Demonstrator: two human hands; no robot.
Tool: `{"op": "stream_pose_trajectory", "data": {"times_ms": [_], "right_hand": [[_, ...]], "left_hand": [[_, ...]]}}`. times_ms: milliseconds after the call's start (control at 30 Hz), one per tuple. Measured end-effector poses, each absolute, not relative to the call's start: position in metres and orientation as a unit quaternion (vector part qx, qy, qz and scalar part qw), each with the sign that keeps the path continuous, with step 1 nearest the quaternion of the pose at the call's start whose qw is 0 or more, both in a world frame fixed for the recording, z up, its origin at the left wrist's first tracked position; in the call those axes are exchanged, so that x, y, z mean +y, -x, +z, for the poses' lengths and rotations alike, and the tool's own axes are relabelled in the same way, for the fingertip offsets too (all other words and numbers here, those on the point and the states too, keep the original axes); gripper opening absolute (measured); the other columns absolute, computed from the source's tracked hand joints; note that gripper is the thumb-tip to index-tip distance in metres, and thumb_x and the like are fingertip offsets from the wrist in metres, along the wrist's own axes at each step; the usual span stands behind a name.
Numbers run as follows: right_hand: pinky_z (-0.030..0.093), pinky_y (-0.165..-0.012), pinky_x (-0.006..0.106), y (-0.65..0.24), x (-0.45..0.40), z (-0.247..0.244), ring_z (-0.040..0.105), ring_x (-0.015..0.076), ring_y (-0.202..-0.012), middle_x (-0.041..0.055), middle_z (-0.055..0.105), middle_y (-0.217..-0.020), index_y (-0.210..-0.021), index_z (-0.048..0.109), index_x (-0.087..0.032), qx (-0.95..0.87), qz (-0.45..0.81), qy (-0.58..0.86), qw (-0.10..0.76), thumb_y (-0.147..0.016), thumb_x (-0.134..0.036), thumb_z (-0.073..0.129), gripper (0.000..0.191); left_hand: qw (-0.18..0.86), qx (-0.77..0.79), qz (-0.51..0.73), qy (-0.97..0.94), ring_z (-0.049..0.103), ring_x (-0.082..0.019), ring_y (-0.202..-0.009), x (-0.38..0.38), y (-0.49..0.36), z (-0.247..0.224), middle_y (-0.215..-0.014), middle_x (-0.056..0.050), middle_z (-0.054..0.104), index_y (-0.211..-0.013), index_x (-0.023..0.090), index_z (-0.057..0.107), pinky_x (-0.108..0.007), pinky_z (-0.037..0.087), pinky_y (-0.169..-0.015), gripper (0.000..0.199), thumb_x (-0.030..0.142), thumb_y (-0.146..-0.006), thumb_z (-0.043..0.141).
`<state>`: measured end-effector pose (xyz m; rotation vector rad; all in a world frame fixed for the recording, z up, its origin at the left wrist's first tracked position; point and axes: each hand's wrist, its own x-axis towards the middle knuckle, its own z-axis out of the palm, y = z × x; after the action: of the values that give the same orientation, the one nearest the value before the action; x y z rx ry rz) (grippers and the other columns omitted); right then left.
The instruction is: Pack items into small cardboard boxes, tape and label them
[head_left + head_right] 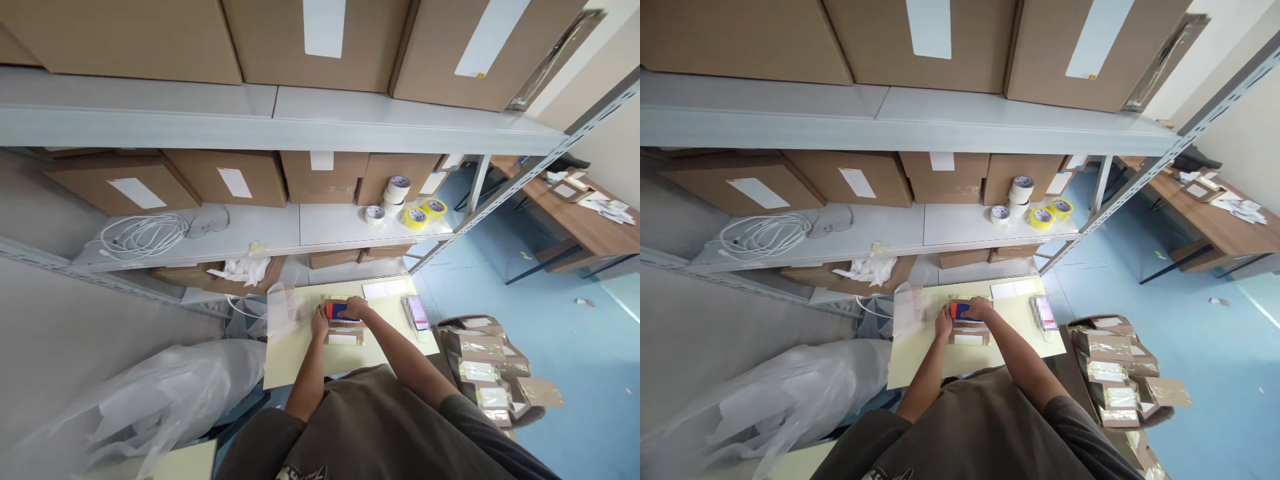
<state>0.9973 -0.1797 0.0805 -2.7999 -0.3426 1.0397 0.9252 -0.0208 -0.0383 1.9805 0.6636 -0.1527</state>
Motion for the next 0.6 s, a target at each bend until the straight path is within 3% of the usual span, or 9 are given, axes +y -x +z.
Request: {"op": "stream_pose_trajectory", "data": {"times_ms": [233, 300, 400, 500, 600], "right_hand": [[0.057, -0.084, 0.032, -0.992, -0.297, 0.093, 0.074, 0.0318, -0.106, 0.0168, 0.078, -0.110, -0.102, 0.080, -0.014, -0.020, 0.317, 0.944, 0.084, -0.083, -0.062, 0.082, 0.051], [0.058, -0.091, 0.035, -0.984, -0.342, 0.096, 0.070, 0.0303, -0.112, 0.0147, 0.073, -0.122, -0.113, 0.076, -0.016, 0.032, 0.280, 0.956, 0.081, -0.091, -0.050, 0.079, 0.040], [0.060, -0.097, 0.045, -0.974, -0.391, 0.099, 0.068, 0.0269, -0.116, 0.0093, 0.065, -0.135, -0.134, 0.065, -0.020, 0.067, 0.267, 0.958, 0.077, -0.101, -0.040, 0.070, 0.038], [0.060, -0.097, 0.047, -0.971, -0.416, 0.099, 0.068, 0.0268, -0.116, 0.0085, 0.065, -0.136, -0.134, 0.064, -0.020, 0.086, 0.263, 0.957, 0.082, -0.102, -0.040, 0.069, 0.039], [0.059, -0.095, 0.040, -0.974, -0.419, 0.093, 0.070, 0.0298, -0.112, 0.0147, 0.070, -0.128, -0.124, 0.071, -0.014, 0.093, 0.270, 0.954, 0.092, -0.095, -0.044, 0.076, 0.042]], "left_hand": [[0.438, 0.257, -0.086, -0.857, 0.073, -0.031, -0.109, -0.020, -0.927, -0.041, -0.118, -0.019, 0.078, -0.129, 0.015, 0.070, -0.038, 0.051, -0.094, 0.046, 0.039, -0.110, 0.035], [0.425, 0.259, -0.086, -0.863, 0.073, -0.032, -0.109, -0.020, -0.928, -0.040, -0.117, -0.019, 0.078, -0.129, 0.015, 0.070, -0.037, 0.052, -0.093, 0.047, 0.041, -0.110, 0.035], [0.405, 0.259, -0.087, -0.872, 0.073, -0.032, -0.109, -0.020, -0.931, -0.038, -0.116, -0.019, 0.079, -0.128, 0.015, 0.070, -0.037, 0.052, -0.092, 0.048, 0.041, -0.110, 0.035], [0.391, 0.254, -0.086, -0.880, 0.074, -0.031, -0.106, -0.020, -0.934, -0.035, -0.114, -0.018, 0.079, -0.124, 0.016, 0.072, -0.036, 0.052, -0.090, 0.044, 0.041, -0.109, 0.038], [0.375, 0.256, -0.089, -0.886, 0.074, -0.032, -0.104, -0.021, -0.937, -0.031, -0.110, -0.017, 0.080, -0.119, 0.017, 0.073, -0.036, 0.052, -0.088, 0.043, 0.041, -0.109, 0.039]]}}
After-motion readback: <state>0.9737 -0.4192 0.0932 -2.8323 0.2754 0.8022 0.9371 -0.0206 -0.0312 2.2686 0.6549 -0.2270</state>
